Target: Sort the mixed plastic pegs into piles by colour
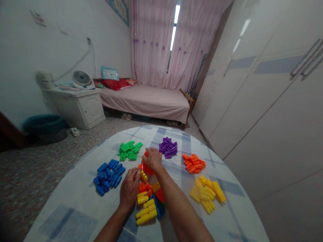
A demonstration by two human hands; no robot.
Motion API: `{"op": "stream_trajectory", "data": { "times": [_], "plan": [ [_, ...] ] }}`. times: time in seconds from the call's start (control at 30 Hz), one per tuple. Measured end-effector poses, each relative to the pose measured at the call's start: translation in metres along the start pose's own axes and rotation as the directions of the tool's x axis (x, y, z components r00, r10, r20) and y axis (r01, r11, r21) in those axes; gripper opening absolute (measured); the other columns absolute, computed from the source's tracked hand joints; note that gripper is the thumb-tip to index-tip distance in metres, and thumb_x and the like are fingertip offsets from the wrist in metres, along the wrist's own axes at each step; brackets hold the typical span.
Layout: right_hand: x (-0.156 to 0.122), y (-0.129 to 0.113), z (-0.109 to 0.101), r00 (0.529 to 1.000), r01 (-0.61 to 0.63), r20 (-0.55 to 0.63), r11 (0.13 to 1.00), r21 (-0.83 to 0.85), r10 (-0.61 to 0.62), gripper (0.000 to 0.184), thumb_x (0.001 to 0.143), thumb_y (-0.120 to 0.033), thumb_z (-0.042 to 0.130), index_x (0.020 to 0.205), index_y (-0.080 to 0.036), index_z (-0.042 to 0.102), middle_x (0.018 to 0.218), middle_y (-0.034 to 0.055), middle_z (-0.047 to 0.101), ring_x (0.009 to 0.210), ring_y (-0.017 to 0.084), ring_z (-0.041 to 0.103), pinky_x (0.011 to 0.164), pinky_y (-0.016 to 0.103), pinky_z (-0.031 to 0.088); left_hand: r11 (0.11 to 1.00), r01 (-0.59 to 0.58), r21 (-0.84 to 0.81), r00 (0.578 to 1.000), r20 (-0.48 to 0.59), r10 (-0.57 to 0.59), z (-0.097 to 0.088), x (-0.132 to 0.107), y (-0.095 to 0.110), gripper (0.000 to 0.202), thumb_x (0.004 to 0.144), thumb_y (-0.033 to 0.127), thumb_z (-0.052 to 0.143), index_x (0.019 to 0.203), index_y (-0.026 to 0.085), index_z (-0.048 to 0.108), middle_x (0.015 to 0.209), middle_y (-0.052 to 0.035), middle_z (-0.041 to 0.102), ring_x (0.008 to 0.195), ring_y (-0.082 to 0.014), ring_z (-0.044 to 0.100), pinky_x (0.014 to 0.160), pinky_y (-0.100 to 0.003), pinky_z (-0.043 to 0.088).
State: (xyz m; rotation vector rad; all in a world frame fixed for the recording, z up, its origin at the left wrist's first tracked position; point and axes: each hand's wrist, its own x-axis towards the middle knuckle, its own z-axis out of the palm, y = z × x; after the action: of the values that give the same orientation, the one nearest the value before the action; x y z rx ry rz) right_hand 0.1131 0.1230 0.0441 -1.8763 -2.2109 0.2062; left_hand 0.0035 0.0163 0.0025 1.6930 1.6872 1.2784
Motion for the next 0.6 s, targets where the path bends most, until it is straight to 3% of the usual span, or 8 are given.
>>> {"op": "stream_trajectory", "data": {
  "times": [0.17,0.3,0.43,0.6],
  "plan": [
    [0.001,-0.009,-0.001,0.996,-0.082,0.033,0.996,-0.035,0.083,0.034,0.086,-0.035,0.044,0.116,-0.026,0.060,0.118,0.0096,0.059,0.112,0.027,0.052,0.088,0.042,0.039,1.000,-0.010,-0.021,1.000,0.026,0.011,0.000,0.000,-0.003,0.033,0.093,0.038,0.031,0.097,0.021,0.060,0.106,-0.0061,0.060,0.101,-0.0205,0.057,0.088,-0.035,0.044],
    [-0.006,-0.007,-0.006,0.991,-0.121,0.045,0.992,-0.046,0.123,0.032,0.083,-0.031,0.047,0.110,-0.023,0.061,0.116,0.0117,0.059,0.108,0.028,0.054,0.088,0.044,0.039,1.000,-0.006,-0.020,0.999,0.037,0.007,0.000,0.002,-0.004,0.033,0.093,0.038,0.031,0.096,0.021,0.060,0.105,-0.0062,0.060,0.102,-0.0214,0.056,0.088,-0.035,0.043],
    [-0.015,0.011,-0.013,0.979,-0.188,0.077,0.982,-0.036,0.190,0.031,0.080,-0.032,0.053,0.106,-0.020,0.061,0.112,0.0140,0.061,0.103,0.030,0.057,0.082,0.042,0.042,1.000,-0.018,0.002,0.999,0.037,0.018,0.000,0.002,-0.004,0.033,0.093,0.038,0.031,0.092,0.021,0.060,0.099,-0.0058,0.061,0.096,-0.0212,0.057,0.084,-0.035,0.044],
    [-0.030,0.041,-0.018,0.962,-0.254,0.109,0.967,0.024,0.250,0.027,0.073,-0.028,0.061,0.100,-0.022,0.061,0.103,0.0078,0.063,0.093,0.023,0.061,0.071,0.030,0.043,0.999,-0.038,0.036,0.999,0.037,0.037,-0.001,0.002,-0.005,0.034,0.093,0.039,0.030,0.088,0.022,0.059,0.093,-0.0050,0.061,0.092,-0.0206,0.058,0.081,-0.033,0.044]
  ]
}}
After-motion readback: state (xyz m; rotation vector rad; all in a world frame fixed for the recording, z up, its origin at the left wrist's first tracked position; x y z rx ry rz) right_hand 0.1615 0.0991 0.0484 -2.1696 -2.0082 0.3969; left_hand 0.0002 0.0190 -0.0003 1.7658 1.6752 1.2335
